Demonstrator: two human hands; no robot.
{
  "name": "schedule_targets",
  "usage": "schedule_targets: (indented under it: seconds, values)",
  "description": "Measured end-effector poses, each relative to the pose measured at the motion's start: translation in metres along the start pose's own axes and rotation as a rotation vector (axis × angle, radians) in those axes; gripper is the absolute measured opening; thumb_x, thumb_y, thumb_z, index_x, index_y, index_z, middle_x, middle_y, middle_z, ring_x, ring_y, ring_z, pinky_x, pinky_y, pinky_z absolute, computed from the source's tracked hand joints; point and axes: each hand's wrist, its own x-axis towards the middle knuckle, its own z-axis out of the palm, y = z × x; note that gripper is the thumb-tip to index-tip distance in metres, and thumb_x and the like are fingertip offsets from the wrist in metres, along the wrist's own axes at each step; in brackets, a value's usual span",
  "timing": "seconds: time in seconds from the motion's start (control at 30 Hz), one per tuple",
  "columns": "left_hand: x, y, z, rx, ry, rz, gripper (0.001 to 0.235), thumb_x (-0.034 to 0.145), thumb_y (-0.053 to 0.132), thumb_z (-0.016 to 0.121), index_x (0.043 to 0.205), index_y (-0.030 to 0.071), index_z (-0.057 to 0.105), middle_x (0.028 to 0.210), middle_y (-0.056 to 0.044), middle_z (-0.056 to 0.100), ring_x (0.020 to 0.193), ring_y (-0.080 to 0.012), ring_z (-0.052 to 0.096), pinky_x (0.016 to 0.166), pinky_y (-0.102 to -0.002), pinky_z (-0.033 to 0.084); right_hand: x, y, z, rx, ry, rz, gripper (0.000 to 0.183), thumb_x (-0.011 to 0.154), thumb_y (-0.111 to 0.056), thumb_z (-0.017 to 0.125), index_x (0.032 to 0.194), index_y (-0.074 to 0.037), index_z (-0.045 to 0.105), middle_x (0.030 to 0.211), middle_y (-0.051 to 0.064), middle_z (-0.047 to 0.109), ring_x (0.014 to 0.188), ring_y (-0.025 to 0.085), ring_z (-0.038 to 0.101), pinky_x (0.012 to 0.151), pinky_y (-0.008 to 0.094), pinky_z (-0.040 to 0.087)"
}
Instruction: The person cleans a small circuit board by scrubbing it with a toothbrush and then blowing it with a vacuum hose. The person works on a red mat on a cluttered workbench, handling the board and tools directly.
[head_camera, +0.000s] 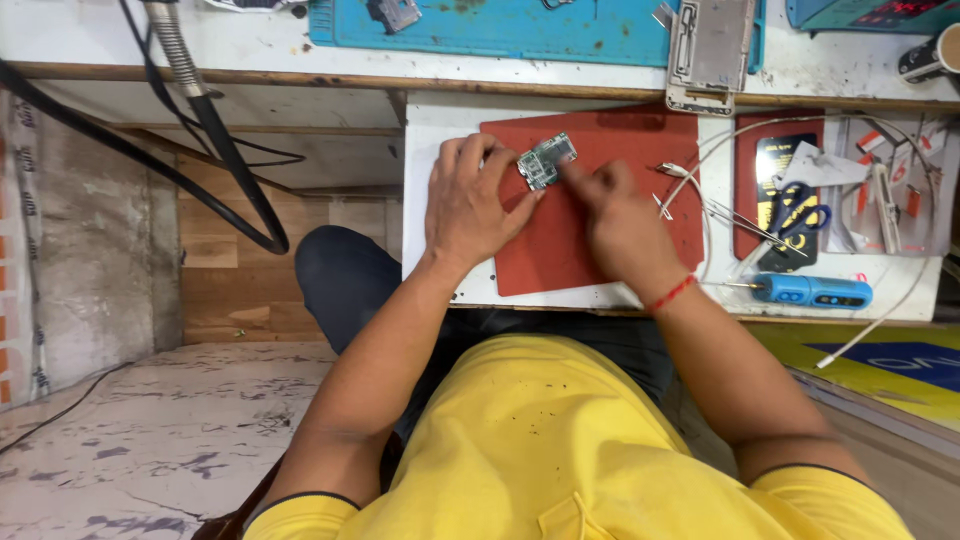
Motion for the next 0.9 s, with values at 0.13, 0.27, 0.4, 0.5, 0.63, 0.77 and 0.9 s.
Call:
schedule_targets:
  seconds: [0.13, 0.27, 0.4, 0.5, 0.63, 0.77, 0.9]
  values:
    - [0.001, -0.002, -0.001, -0.019, -0.002, -0.001, 0.045, 0.077, 0.035, 0.089, 0.110, 0.010, 0.070, 0.116, -0.005, 0.056, 0.114, -0.0291, 0.051, 0.093, -0.046, 0.045, -0.011, 0.009, 0.003, 0.051, 0.027, 0.004, 0.066, 0.088, 0.004, 0.046, 0.151, -0.014, 0.054, 0.112, 0.020, 0.058, 0.084, 0.042, 0.067, 0.074, 0.050, 0.056]
    - [-0.001, -0.001, 0.001, -0.007, 0.003, -0.002, 0.045, 0.076, 0.034, 0.089, 0.109, 0.010, 0.069, 0.115, -0.005, 0.057, 0.113, -0.0300, 0.051, 0.093, -0.045, 0.046, 0.012, -0.001, -0.010, 0.062, 0.137, 0.014, 0.062, 0.093, 0.001, 0.047, 0.154, -0.013, 0.051, 0.116, 0.020, 0.060, 0.085, 0.043, 0.065, 0.075, 0.052, 0.054]
    - [0.003, 0.001, -0.002, -0.015, 0.018, 0.006, 0.045, 0.074, 0.032, 0.089, 0.106, 0.009, 0.068, 0.117, -0.006, 0.058, 0.111, -0.0311, 0.052, 0.092, -0.045, 0.047, 0.013, -0.002, 0.000, 0.022, 0.024, -0.059, 0.070, 0.086, 0.002, 0.046, 0.152, -0.020, 0.054, 0.113, 0.021, 0.057, 0.076, 0.043, 0.065, 0.070, 0.053, 0.055]
    - [-0.001, -0.002, 0.002, -0.009, 0.064, 0.026, 0.048, 0.078, 0.033, 0.091, 0.111, 0.007, 0.067, 0.117, -0.008, 0.056, 0.112, -0.0325, 0.051, 0.093, -0.046, 0.046, 0.012, 0.008, -0.014, -0.068, 0.004, -0.010, 0.067, 0.089, -0.002, 0.047, 0.153, -0.023, 0.053, 0.114, 0.019, 0.058, 0.071, 0.042, 0.065, 0.065, 0.052, 0.055]
    - [0.001, -0.001, -0.001, -0.009, 0.014, 0.018, 0.047, 0.075, 0.031, 0.090, 0.111, 0.009, 0.069, 0.114, -0.007, 0.057, 0.111, -0.0304, 0.052, 0.093, -0.045, 0.046, 0.013, 0.012, -0.013, -0.079, 0.010, -0.092, 0.066, 0.090, -0.002, 0.047, 0.151, -0.027, 0.056, 0.115, 0.017, 0.058, 0.068, 0.040, 0.066, 0.063, 0.050, 0.056]
    - [-0.003, 0.003, 0.000, -0.006, 0.017, 0.017, 0.046, 0.075, 0.031, 0.090, 0.110, 0.010, 0.069, 0.114, -0.006, 0.057, 0.111, -0.0300, 0.051, 0.094, -0.045, 0.046, 0.012, 0.009, -0.013, 0.008, -0.012, -0.158, 0.063, 0.089, -0.004, 0.048, 0.149, -0.025, 0.056, 0.121, 0.018, 0.058, 0.066, 0.040, 0.066, 0.059, 0.049, 0.056]
    - [0.000, 0.001, -0.001, -0.017, 0.021, 0.020, 0.045, 0.078, 0.032, 0.091, 0.111, 0.011, 0.070, 0.114, -0.006, 0.056, 0.110, -0.0297, 0.051, 0.093, -0.044, 0.046, 0.009, 0.015, -0.010, -0.055, -0.019, -0.009, 0.064, 0.091, -0.004, 0.047, 0.149, -0.031, 0.056, 0.119, 0.016, 0.058, 0.066, 0.040, 0.065, 0.060, 0.050, 0.056]
